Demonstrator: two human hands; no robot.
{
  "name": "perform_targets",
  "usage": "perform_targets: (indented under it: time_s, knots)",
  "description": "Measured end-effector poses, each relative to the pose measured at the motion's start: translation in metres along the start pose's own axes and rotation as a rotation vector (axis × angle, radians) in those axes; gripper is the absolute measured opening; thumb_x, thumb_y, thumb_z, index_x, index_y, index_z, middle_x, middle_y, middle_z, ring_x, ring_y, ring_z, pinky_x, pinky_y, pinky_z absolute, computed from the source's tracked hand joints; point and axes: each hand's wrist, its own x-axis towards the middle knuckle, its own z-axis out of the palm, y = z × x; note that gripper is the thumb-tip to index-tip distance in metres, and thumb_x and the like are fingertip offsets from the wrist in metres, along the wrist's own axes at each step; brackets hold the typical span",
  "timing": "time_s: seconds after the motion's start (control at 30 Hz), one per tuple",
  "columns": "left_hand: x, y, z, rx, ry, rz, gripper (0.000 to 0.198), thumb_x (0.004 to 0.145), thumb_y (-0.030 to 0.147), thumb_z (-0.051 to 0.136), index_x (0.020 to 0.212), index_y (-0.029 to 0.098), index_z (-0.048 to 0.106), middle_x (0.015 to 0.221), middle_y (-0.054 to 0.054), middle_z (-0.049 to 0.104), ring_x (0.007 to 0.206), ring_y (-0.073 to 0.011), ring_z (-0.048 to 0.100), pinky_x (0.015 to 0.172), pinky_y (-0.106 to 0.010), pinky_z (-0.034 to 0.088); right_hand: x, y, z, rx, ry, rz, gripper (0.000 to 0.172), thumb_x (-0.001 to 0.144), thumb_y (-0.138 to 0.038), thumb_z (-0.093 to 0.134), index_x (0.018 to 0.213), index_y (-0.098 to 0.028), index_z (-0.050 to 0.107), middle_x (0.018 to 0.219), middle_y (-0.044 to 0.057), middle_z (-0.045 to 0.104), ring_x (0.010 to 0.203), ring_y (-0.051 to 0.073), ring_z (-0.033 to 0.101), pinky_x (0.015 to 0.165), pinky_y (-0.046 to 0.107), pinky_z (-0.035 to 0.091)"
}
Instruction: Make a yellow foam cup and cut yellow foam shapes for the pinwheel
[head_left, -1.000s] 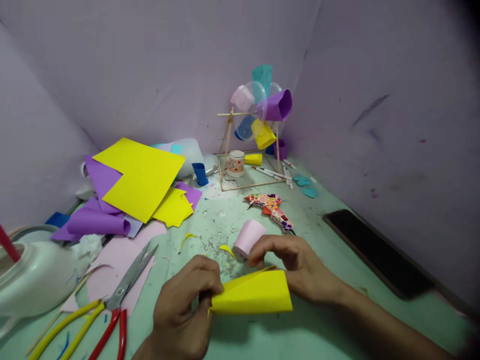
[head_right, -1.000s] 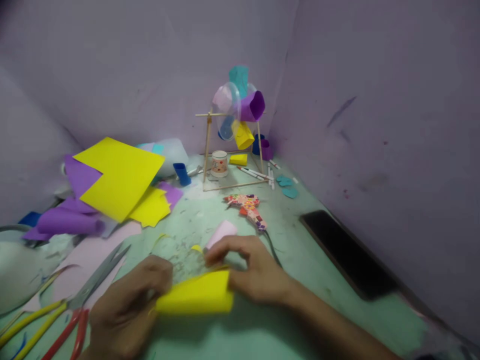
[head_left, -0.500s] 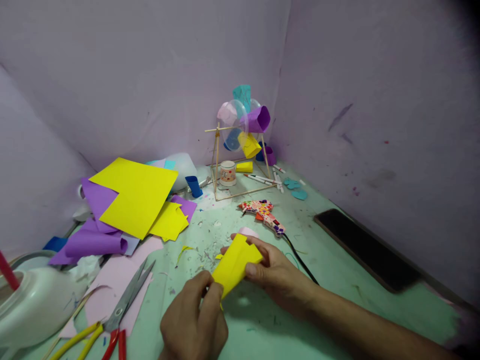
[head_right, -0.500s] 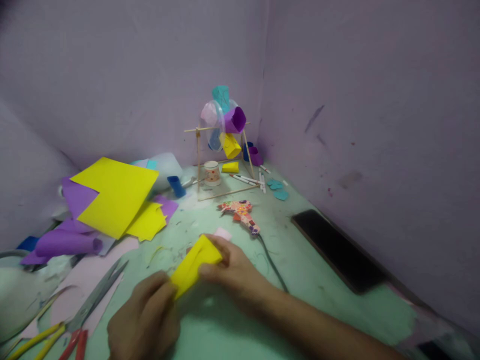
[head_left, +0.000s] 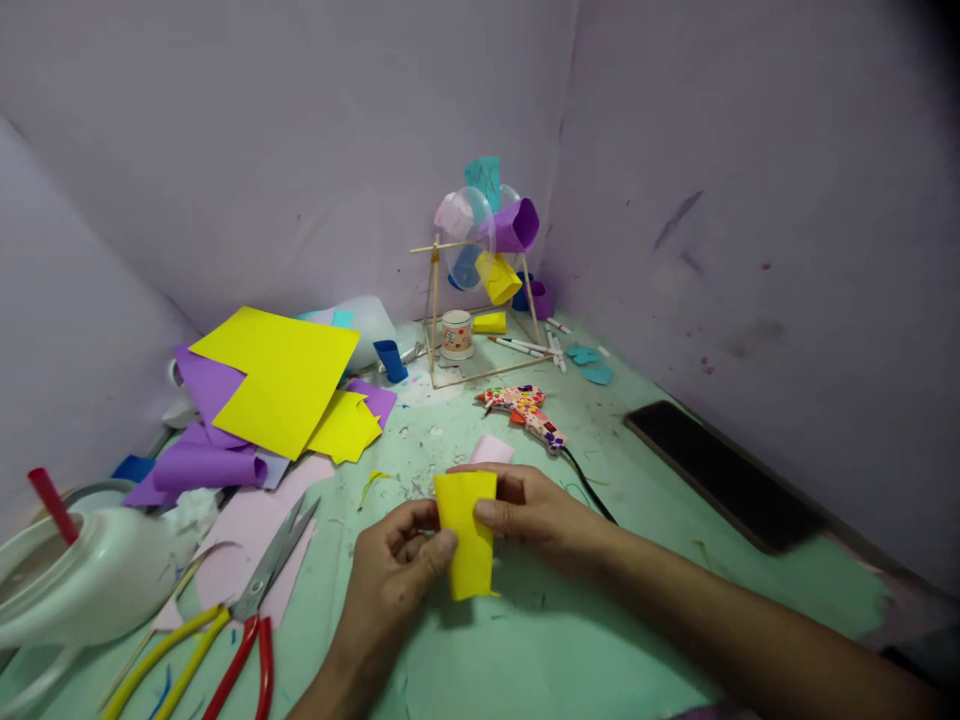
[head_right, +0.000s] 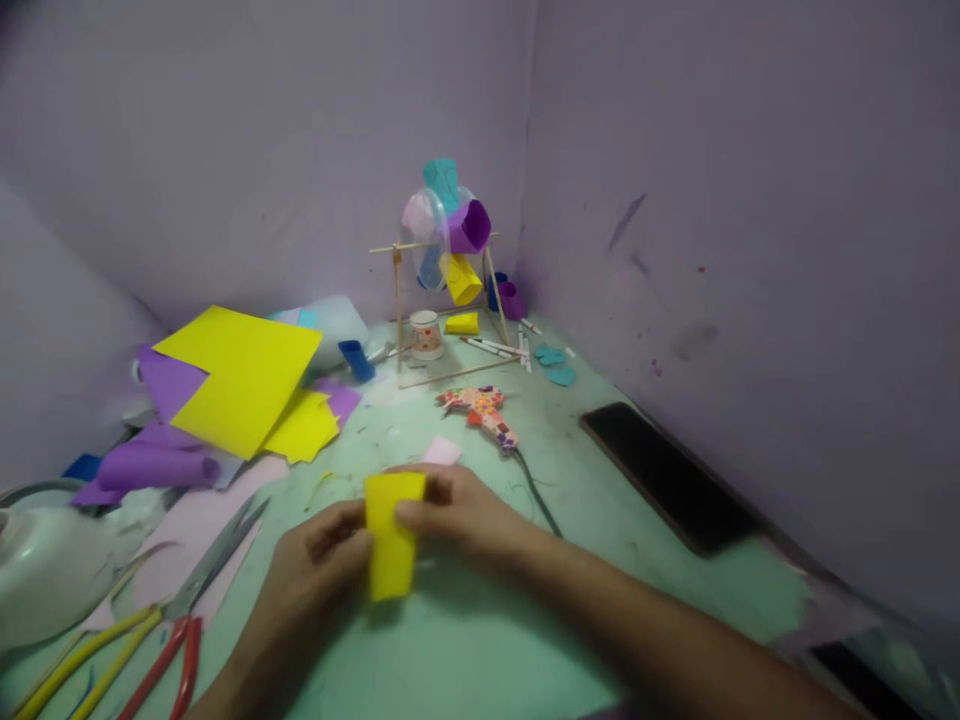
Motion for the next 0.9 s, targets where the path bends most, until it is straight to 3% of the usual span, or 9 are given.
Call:
perform_targets:
  time_s: [0.17, 0.37, 0.53, 0.77, 0.9]
  knots:
    - [-0.003, 0.005, 0.006, -0.156, -0.016, -0.014, 0.038, 0.067, 0.037, 0.073, 0.096, 0.013, 0.066, 0.089, -0.008, 0.071, 0.078, -0.0195, 0.065, 0.066, -0.024, 0.05, -0.004, -0.003, 0.004, -0.169, 0.079, -0.025, 0.053, 0.06, -0.029, 0.081, 0.109, -0.017, 0.065, 0.094, 0.005, 0.07, 0.087, 0.017, 0.063, 0.084, 0.034, 0.045]
    - [-0.002, -0.001, 0.004, -0.124, 0.014, 0.015, 0.041, 0.067, 0.038, 0.073, 0.098, 0.013, 0.066, 0.087, -0.008, 0.071, 0.074, -0.0201, 0.065, 0.065, -0.027, 0.052, -0.008, -0.007, 0.009, -0.267, -0.048, -0.109, 0.034, 0.079, -0.04, 0.063, 0.101, -0.013, 0.066, 0.086, 0.005, 0.067, 0.074, 0.013, 0.06, 0.068, 0.026, 0.046]
    - [-0.001, -0.002, 0.004, 0.012, 0.055, 0.051, 0.041, 0.064, 0.039, 0.074, 0.094, 0.013, 0.066, 0.08, -0.007, 0.071, 0.07, -0.0199, 0.065, 0.061, -0.027, 0.051, -0.007, -0.005, 0.008, -0.43, 0.003, -0.155, 0.03, 0.078, -0.033, 0.062, 0.098, -0.012, 0.065, 0.089, 0.007, 0.067, 0.08, 0.017, 0.061, 0.074, 0.031, 0.047]
    - [-0.002, -0.002, 0.004, 0.073, 0.082, 0.077, 0.03, 0.064, 0.034, 0.074, 0.086, 0.015, 0.066, 0.071, -0.001, 0.069, 0.063, -0.0157, 0.063, 0.054, -0.022, 0.049, -0.012, -0.005, 0.011, -0.656, 0.039, -0.216, 0.032, 0.082, -0.029, 0.055, 0.108, -0.013, 0.065, 0.118, 0.012, 0.064, 0.103, 0.024, 0.06, 0.086, 0.039, 0.049]
    - [-0.003, 0.001, 0.006, 0.091, 0.092, 0.062, 0.029, 0.062, 0.03, 0.075, 0.085, 0.015, 0.065, 0.071, 0.0, 0.069, 0.064, -0.0161, 0.063, 0.055, -0.022, 0.05, -0.014, -0.006, 0.013, -0.75, 0.021, -0.274, 0.032, 0.084, -0.026, 0.054, 0.111, -0.012, 0.064, 0.119, 0.014, 0.064, 0.107, 0.025, 0.059, 0.09, 0.04, 0.047]
